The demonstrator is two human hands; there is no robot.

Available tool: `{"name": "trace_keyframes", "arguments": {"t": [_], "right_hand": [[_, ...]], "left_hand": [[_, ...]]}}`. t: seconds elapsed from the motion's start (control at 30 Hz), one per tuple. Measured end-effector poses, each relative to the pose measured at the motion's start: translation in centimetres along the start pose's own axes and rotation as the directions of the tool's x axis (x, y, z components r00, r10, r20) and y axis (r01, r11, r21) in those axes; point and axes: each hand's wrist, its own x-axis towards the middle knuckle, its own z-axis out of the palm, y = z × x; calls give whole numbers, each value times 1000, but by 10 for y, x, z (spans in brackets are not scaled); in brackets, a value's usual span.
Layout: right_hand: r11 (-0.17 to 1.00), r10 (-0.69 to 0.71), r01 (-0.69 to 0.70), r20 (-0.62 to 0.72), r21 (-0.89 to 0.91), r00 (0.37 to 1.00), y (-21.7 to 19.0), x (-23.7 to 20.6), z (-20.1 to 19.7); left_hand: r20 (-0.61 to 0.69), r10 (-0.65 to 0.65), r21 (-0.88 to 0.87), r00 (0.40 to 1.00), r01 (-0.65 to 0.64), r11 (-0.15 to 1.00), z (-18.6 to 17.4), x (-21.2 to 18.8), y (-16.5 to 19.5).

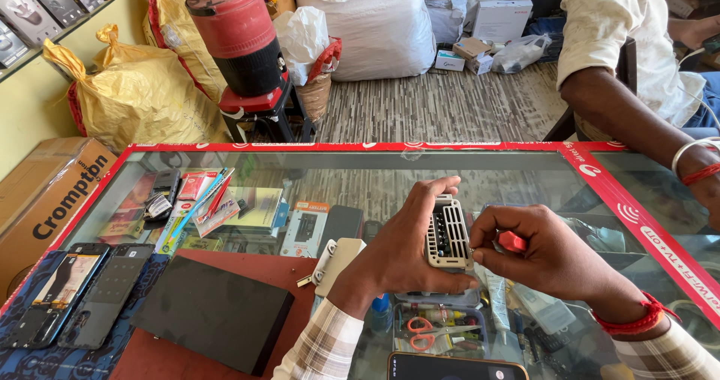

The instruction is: The person disassembles a small white electrical device, removes its cover, and uses a red screwdriver to adjust internal components. The person then reassembles the device and places it on the counter.

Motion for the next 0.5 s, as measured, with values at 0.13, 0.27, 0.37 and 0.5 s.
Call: {"name": "trace_keyframes", "arguments": {"t": [0.13,0.27,0.37,0.5], "right_hand": [[999,19,-16,-61,48,998,6,-1,2],[997,77,-70,-215,42,973,9,4,1],[992,123,-113,-242,59,962,6,18,-3],[1000,21,-25,-201,-17,979,0,43,-4]], "left_hand": [[1,-5,27,1000,5,1000,-1,-2,-3],[-17,-46,20,999,46,999,-12,-4,-4],[3,-139,15,990,139,990,-22,-4,-5],[55,-169,129,984,161,978,-22,0,-8]]}}
